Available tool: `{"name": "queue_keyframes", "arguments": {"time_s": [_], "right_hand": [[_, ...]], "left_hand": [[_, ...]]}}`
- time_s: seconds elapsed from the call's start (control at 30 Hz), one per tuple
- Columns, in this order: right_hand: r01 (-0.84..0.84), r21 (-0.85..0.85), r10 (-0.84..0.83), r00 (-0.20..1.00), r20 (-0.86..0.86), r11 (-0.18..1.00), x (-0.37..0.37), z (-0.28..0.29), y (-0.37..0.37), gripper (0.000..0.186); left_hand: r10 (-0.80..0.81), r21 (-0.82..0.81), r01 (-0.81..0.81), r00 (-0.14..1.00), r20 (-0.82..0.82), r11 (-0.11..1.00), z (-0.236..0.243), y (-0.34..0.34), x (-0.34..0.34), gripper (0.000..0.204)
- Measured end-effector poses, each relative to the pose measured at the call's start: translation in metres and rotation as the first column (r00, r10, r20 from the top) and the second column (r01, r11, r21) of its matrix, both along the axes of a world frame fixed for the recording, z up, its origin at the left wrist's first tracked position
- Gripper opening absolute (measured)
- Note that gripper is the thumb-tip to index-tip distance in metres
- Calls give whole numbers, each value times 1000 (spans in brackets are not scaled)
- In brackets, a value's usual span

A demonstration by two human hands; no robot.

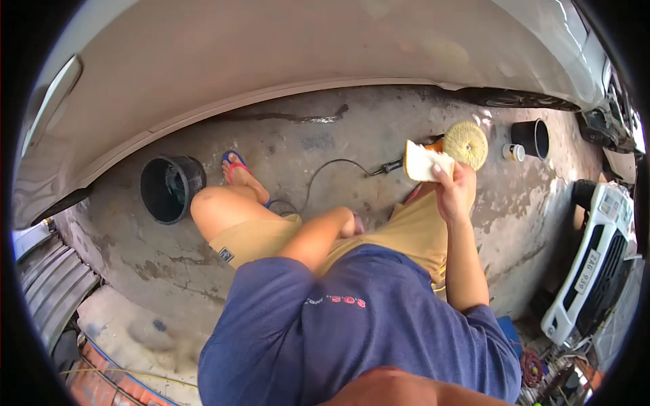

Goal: The person uses a power polisher and a cloth to buff the exterior door of a white car, applying compound from a small container and guiding the rotating pad across the panel.

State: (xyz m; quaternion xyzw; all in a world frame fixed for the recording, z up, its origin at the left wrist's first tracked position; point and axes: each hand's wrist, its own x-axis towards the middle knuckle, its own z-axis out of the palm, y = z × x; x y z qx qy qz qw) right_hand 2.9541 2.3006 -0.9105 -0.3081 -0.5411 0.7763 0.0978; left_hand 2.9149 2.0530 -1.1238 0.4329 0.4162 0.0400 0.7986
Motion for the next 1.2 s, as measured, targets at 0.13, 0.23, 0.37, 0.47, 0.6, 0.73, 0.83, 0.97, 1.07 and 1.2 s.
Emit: {"name": "queue_keyframes", "arguments": {"time_s": [0.13, 0.23, 0.37, 0.47, 0.6, 0.73, 0.83, 0.97, 1.07, 1.2], "right_hand": [[-83, -132, 79, 996, -35, 988, 11, 12, -51, 33], [-266, -197, 244, 961, -126, 944, 22, 46, -76, 38], [-404, -179, 347, 895, -280, 897, 35, 92, -97, 46], [-401, -125, 340, 875, -343, 907, 50, 113, -111, 41], [-323, 135, 349, 833, -429, 937, 71, 135, -119, 36], [-291, 228, 369, 693, -620, 929, 88, 158, -119, 38], [-188, 379, 420, 512, -750, 906, 106, 157, -107, 60], [-24, 553, 411, 697, -587, 833, 154, 111, -73, 103], [-112, 792, 106, 993, 60, 600, 210, 60, -60, 110], [-306, 809, -176, 880, 441, 501, 257, 8, -80, 119]], "left_hand": [[155, -195, -224, 936, -316, 955, 23, -19, -28, 67], [521, 336, -399, 633, -572, 853, 74, -37, -51, 74], [950, 514, -799, 278, -146, 312, 188, -71, -43, 68], [980, 417, -908, 44, 193, -41, 268, -89, -8, 67], [834, 499, -811, 25, 552, -306, 331, -88, 41, 62], [861, 663, -606, -74, 504, -440, 364, -67, 58, 47], [713, 651, -443, 35, 700, -616, 392, -55, 69, 30], [604, 683, -345, 320, 730, -644, 420, -39, 61, 37], [531, 649, -407, 373, 760, -643, 425, -25, 62, 31], [457, 649, -484, 464, 759, -587, 422, -5, 56, 25]]}}
